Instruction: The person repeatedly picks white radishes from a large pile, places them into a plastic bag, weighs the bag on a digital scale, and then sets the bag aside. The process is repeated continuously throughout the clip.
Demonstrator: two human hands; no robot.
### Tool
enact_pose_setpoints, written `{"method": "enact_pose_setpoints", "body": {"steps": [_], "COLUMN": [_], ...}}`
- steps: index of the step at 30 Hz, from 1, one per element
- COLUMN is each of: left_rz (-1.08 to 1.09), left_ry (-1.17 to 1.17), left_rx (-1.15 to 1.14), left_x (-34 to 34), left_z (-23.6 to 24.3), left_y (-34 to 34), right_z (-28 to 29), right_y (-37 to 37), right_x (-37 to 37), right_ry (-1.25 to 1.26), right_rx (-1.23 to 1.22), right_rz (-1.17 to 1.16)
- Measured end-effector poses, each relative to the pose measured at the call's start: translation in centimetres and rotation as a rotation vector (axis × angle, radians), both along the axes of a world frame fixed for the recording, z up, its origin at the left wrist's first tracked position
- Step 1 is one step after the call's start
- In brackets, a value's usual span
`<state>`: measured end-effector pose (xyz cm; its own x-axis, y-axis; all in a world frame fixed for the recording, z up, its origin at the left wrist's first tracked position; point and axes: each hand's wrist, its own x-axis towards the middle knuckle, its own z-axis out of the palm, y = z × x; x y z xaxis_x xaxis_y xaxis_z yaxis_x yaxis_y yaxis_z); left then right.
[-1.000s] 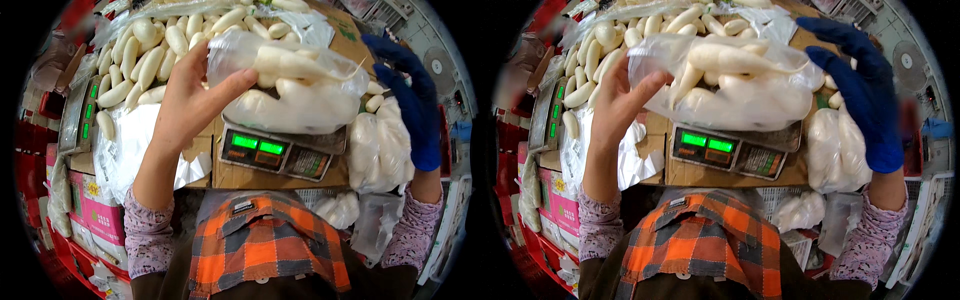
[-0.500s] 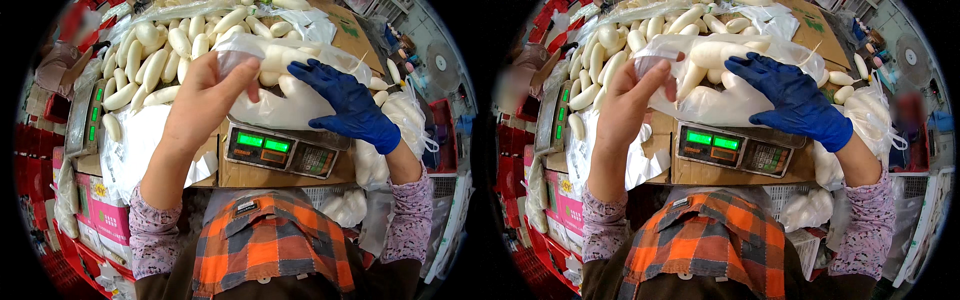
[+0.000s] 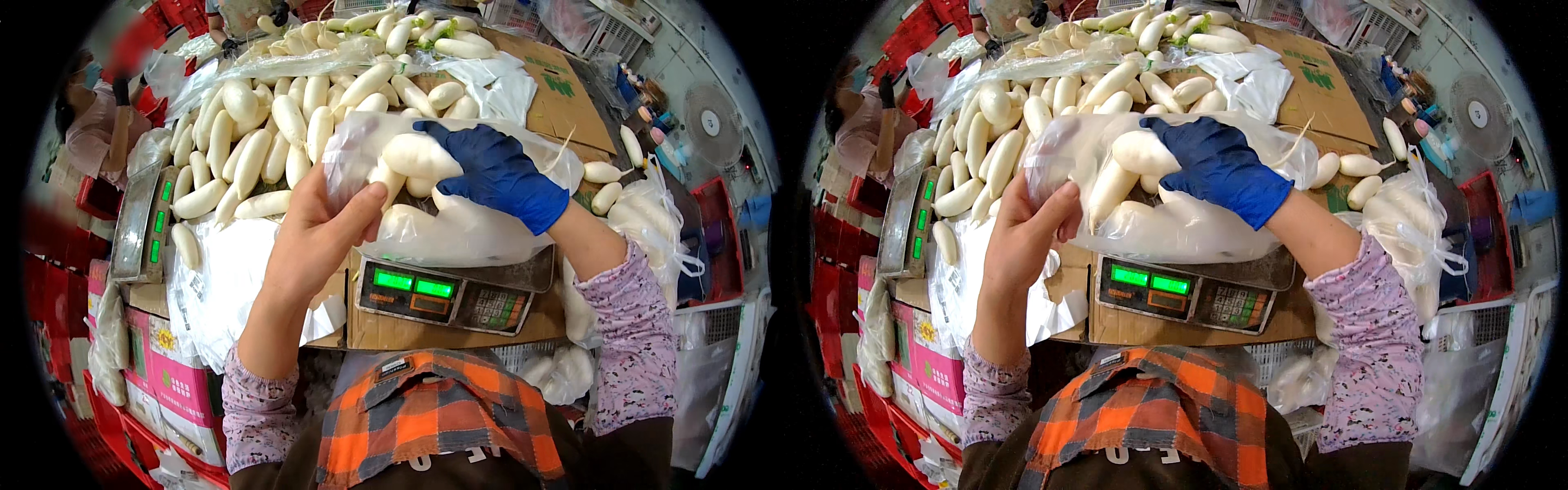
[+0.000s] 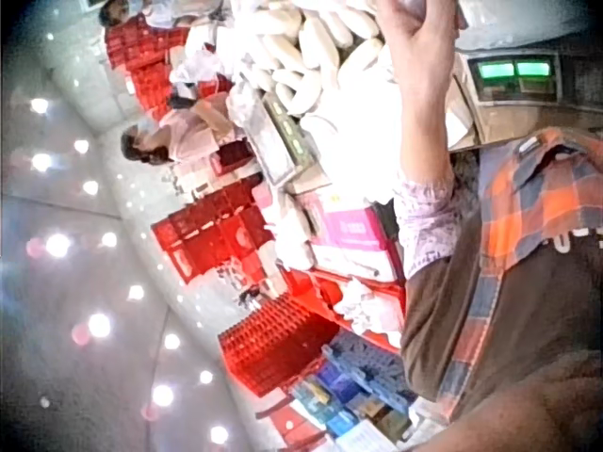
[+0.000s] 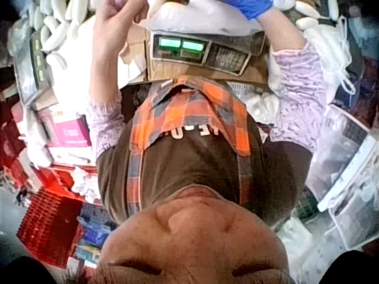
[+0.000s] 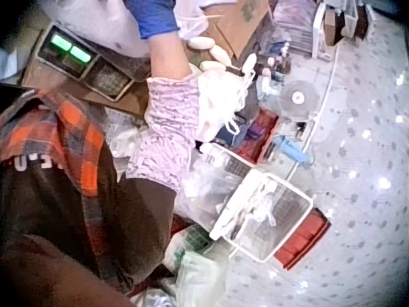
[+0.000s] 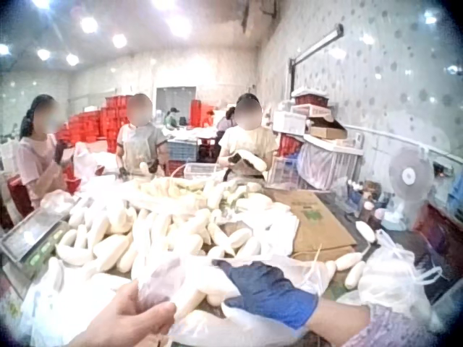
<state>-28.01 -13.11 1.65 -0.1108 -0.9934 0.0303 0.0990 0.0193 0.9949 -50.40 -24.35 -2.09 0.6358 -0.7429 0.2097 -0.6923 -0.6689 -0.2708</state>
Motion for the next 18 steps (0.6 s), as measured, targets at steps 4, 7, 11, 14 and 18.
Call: {"method": "enact_pose_setpoints", "body": {"steps": [4,7,11,14,18], "left_rz": [0.048,0.121,0.218,0.212,0.249], "left_ry": [-0.035,-0.002,-0.091,-0.075,-0.170], "left_rx": [-0.149,-0.144,-0.260,-0.328,-0.352], "left_x": [1.6,2.3,3.8,3.8,4.2], "left_z": [-0.4,-1.4,-2.3,-2.3,-1.7], "left_y": [0.5,1.0,1.9,1.8,3.1], "right_z": [5.5,9.9,10.7,11.9,12.8], "right_y": [1.4,2.4,6.2,7.8,9.2], "right_x": [-0.6,-4.2,-9.0,-14.2,-15.0], "right_ry": [0.171,0.068,-0.626,-0.518,-0.483], "right_rx": [-0.313,-0.145,0.275,-0.140,-0.338], "right_rz": [0.168,0.195,-0.403,-0.612,-0.698]}}
